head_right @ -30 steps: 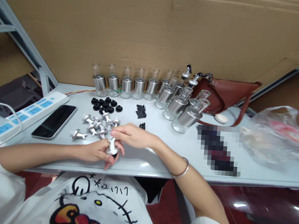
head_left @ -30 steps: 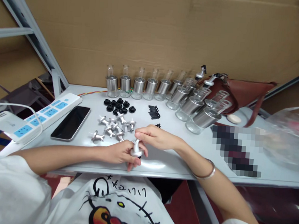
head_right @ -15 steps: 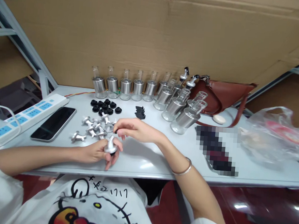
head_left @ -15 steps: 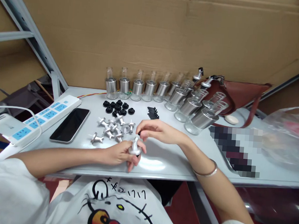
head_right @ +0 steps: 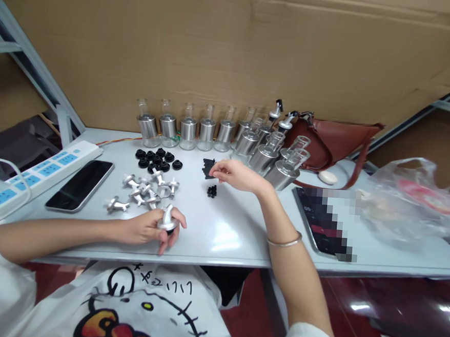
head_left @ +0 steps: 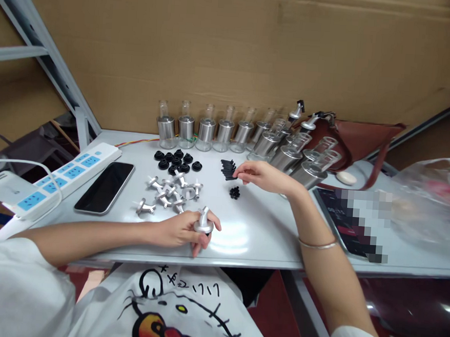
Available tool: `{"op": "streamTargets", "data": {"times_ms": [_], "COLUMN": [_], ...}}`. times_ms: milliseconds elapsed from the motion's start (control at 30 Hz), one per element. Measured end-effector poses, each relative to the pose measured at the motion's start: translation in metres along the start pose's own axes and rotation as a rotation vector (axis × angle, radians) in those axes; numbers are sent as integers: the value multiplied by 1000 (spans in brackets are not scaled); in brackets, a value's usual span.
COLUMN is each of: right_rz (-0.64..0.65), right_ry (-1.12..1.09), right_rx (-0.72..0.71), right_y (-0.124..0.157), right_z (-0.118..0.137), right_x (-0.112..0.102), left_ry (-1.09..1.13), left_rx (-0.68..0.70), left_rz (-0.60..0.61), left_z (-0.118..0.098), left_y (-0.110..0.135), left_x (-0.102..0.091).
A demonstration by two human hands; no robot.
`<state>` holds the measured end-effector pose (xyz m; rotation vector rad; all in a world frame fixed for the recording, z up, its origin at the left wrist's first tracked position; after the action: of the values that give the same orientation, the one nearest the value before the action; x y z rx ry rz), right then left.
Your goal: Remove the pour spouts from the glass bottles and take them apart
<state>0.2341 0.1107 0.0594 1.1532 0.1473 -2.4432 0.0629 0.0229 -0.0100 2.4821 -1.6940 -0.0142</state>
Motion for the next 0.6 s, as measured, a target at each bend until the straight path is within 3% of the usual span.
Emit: {"op": "streamTargets", "data": {"times_ms": [300, 600], "right_rz": [80, 90], "right_ry": [300, 307], "right_rx": [203, 227], "right_y": [-2, -5], "right_z": [-33, -40], "right_x": [4, 12], "left_ry": [-4, -6], "left_rx": [13, 37], "left_rz": [5, 4], "left_z": [1, 0], "left_y": [0, 0], "left_x": [-1, 0]}}
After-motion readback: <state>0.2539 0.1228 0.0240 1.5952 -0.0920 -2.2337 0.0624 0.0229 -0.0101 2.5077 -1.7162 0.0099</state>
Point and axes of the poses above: each hand's wrist, its own y-axis away from the middle knuckle, its own x-axis out of the palm, z = x × y, the point moved 7 cm from there along -y, towards the middle knuckle, and after that the axes turned 2 degrees about -y, right-handed, at the moved point
